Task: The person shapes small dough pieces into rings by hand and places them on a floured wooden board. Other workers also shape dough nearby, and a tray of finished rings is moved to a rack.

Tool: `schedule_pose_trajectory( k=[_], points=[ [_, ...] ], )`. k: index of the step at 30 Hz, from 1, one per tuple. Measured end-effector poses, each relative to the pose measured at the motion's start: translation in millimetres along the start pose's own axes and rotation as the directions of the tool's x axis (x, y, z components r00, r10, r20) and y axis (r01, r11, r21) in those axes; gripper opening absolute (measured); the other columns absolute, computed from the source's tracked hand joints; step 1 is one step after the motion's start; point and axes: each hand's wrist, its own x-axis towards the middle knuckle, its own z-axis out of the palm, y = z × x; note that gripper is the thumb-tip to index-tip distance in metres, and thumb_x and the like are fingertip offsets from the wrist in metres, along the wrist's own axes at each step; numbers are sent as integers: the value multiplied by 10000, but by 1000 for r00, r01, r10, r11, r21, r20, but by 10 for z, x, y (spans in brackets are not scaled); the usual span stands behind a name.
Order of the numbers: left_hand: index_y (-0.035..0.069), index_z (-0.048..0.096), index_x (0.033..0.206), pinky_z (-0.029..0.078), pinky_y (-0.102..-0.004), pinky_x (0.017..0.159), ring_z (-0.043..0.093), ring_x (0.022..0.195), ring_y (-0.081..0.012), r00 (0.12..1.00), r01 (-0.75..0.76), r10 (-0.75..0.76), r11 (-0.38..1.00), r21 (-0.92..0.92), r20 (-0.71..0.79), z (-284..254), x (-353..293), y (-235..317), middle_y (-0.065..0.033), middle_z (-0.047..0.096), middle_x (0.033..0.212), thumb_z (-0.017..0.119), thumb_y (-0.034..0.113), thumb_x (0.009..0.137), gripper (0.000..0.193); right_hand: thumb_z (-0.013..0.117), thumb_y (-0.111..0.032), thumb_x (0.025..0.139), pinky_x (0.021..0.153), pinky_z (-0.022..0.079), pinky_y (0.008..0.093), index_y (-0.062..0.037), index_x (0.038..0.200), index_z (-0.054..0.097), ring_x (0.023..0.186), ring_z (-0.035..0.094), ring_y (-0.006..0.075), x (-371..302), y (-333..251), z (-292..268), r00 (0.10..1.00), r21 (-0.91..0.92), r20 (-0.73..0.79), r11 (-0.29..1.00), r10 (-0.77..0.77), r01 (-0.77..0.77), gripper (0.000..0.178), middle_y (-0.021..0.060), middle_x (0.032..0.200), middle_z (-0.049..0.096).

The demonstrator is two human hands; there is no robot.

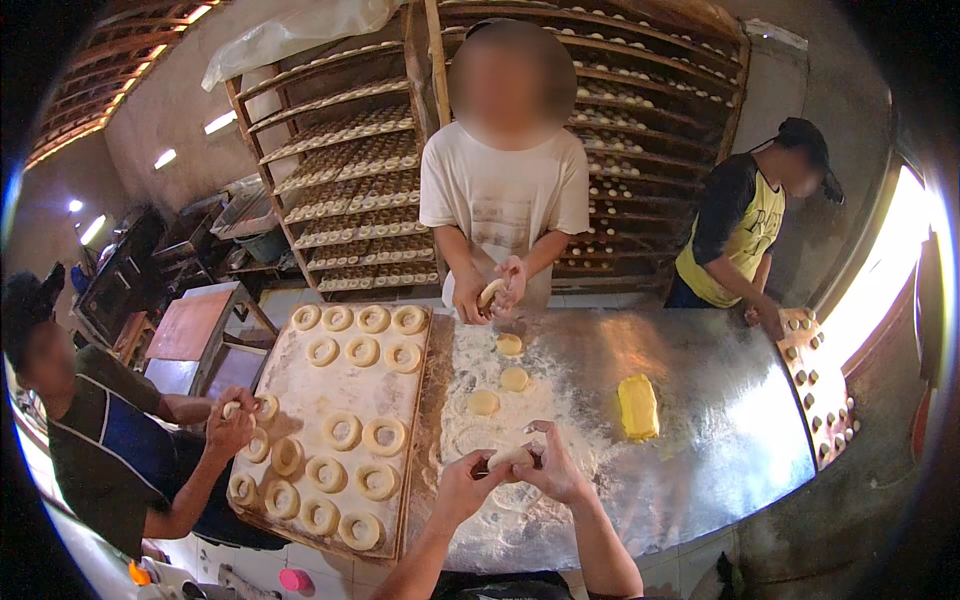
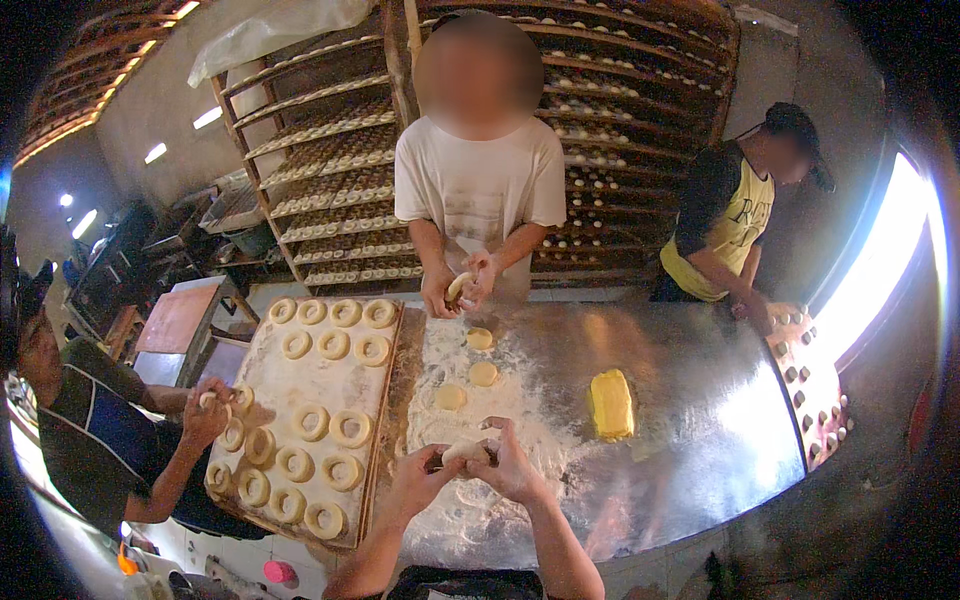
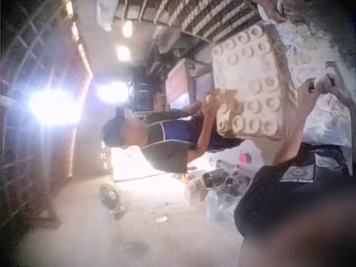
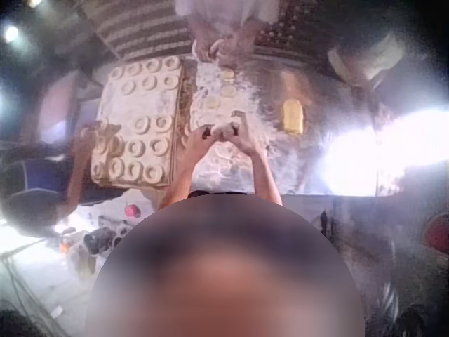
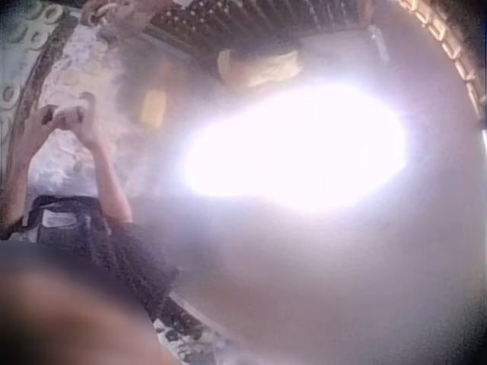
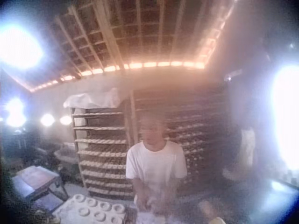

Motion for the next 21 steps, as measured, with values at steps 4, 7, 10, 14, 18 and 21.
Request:
schedule_pose_trajectory(
  k=[4,7,10,14,18,21],
  points=[
    [20,677,1107,531,-344,716,688,823,-260,987,-157,163,946,285,4,194,-30,78,-159,701,914,756,66,822,299,720,55,752,774,522,368,-48,1389,332,966,632,256,-10,-21,38,972,-551,-201,835,-123,-9,753,183,1130,608],
    [25,663,1088,519,-399,758,658,888,-371,938,-278,342,847,453,-63,349,-23,31,-204,659,918,714,14,781,311,690,63,727,835,527,396,-40,1409,388,1090,610,282,72,146,116,871,-704,-198,684,-450,194,753,182,1235,557],
    [18,563,1219,493,-450,809,595,927,-407,840,-311,492,783,538,-230,466,-22,-38,-203,602,929,586,-61,791,436,648,80,753,955,500,417,-27,1384,413,1132,608,317,29,330,42,995,31,-95,999,31,-28,681,163,1230,573],
    [6,446,1325,482,-371,866,595,948,-261,929,-281,291,957,75,-231,521,-109,-132,-149,585,1058,501,-88,832,505,654,-65,804,917,523,392,-41,1356,432,1112,621,314,-109,440,-132,992,622,121,781,-28,-54,595,183,1154,619],
    [34,436,1316,479,-290,823,567,901,-134,980,-195,134,810,-553,-148,541,-222,-188,-69,571,1021,492,-20,902,422,579,-263,908,836,518,389,-75,1333,440,927,662,303,-178,368,-124,979,913,168,392,-116,-110,485,184,1006,666],
    [38,437,1304,501,-306,774,594,845,-160,938,-308,199,855,-416,-285,564,-251,-222,-77,597,943,496,45,950,360,529,-328,987,773,539,368,-87,1381,401,860,675,278,-211,273,49,999,63,-16,997,-34,35,479,163,939,679]
  ],
)
